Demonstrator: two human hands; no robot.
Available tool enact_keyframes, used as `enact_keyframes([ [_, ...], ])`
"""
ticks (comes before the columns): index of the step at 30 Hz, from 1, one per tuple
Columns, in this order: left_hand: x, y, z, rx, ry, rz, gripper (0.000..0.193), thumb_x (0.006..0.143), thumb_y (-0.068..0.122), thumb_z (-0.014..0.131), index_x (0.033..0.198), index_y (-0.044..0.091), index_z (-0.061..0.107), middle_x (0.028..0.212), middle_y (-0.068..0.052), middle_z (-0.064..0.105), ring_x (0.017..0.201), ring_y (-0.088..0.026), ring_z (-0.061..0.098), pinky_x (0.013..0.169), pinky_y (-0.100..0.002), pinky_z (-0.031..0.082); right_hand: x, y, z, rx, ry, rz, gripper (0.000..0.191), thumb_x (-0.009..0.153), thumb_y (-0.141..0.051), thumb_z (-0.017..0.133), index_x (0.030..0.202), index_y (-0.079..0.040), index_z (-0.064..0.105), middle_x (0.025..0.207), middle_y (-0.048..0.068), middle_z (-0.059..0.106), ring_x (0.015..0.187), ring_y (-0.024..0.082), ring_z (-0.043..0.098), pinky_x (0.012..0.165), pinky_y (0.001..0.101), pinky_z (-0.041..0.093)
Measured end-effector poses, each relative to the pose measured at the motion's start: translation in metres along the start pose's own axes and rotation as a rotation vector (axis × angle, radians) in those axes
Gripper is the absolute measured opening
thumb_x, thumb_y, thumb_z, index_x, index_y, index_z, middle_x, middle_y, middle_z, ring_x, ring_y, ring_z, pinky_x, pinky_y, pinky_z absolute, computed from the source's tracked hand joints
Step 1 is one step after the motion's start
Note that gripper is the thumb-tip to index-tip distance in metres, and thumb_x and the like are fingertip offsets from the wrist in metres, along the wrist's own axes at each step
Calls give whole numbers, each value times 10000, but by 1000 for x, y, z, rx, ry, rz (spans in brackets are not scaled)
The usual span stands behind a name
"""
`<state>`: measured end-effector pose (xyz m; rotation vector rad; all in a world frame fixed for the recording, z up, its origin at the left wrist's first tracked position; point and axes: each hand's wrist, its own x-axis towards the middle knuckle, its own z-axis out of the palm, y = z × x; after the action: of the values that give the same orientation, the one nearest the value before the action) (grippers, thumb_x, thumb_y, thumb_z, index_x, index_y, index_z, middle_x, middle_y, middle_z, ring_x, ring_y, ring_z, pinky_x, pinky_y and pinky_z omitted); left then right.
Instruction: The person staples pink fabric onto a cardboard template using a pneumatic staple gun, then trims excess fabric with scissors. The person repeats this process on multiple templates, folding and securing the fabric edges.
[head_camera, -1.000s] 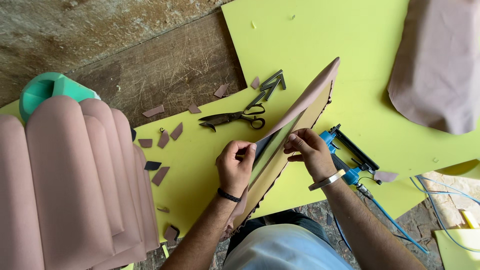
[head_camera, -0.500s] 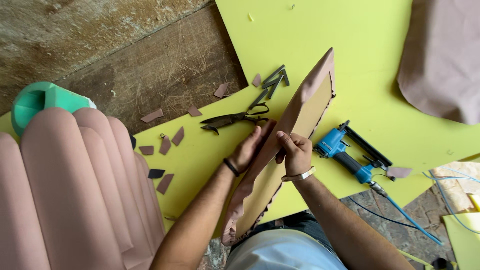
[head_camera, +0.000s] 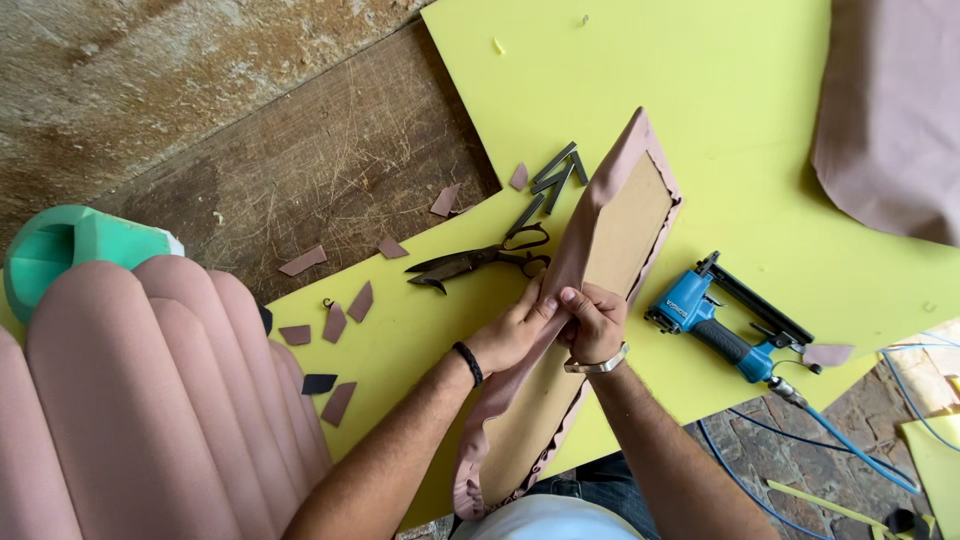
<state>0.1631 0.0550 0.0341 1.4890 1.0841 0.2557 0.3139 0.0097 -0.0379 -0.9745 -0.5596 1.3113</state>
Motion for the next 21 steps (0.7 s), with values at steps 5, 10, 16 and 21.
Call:
enact_keyframes([
  [5, -6, 15, 14, 256, 40, -181, 581, 1020, 388, 412, 1487, 44, 369, 1165, -269, 706, 1051, -400, 709, 920, -479, 563, 3, -47, -40, -495, -230, 222, 359, 948, -366, 675, 931, -16, 756, 763, 88, 749, 665, 192, 706, 643, 322, 593],
  [10, 4, 3, 22, 287, 90, -67, 596, 937, 300, 556, 1418, -8, 382, 1138, -293, 698, 1045, -409, 708, 914, -478, 572, -24, -90, -143, -1824, 115, -78, 771, 715, -492, 859, 1266, -46, 557, 1200, 229, 676, 1137, 385, 641, 920, 459, 521],
  [16, 5, 6, 44, 305, 124, -54, 606, 944, 268, 571, 1442, -4, 357, 1149, -299, 683, 1059, -417, 693, 929, -477, 561, -5, -92, -166, -1708, 94, 314, 875, 816, -253, 832, 1544, -106, 371, 1172, 233, 707, 1069, 394, 688, 898, 474, 568],
  [21, -1, 22, 40, 368, 100, -110, 627, 948, 264, 551, 1474, 0, 336, 1233, -265, 672, 1122, -374, 692, 988, -446, 555, -32, -140, -140, -1206, -5, 238, 469, 772, -265, 881, 1158, -37, 740, 995, 160, 792, 860, 275, 765, 794, 382, 597],
])
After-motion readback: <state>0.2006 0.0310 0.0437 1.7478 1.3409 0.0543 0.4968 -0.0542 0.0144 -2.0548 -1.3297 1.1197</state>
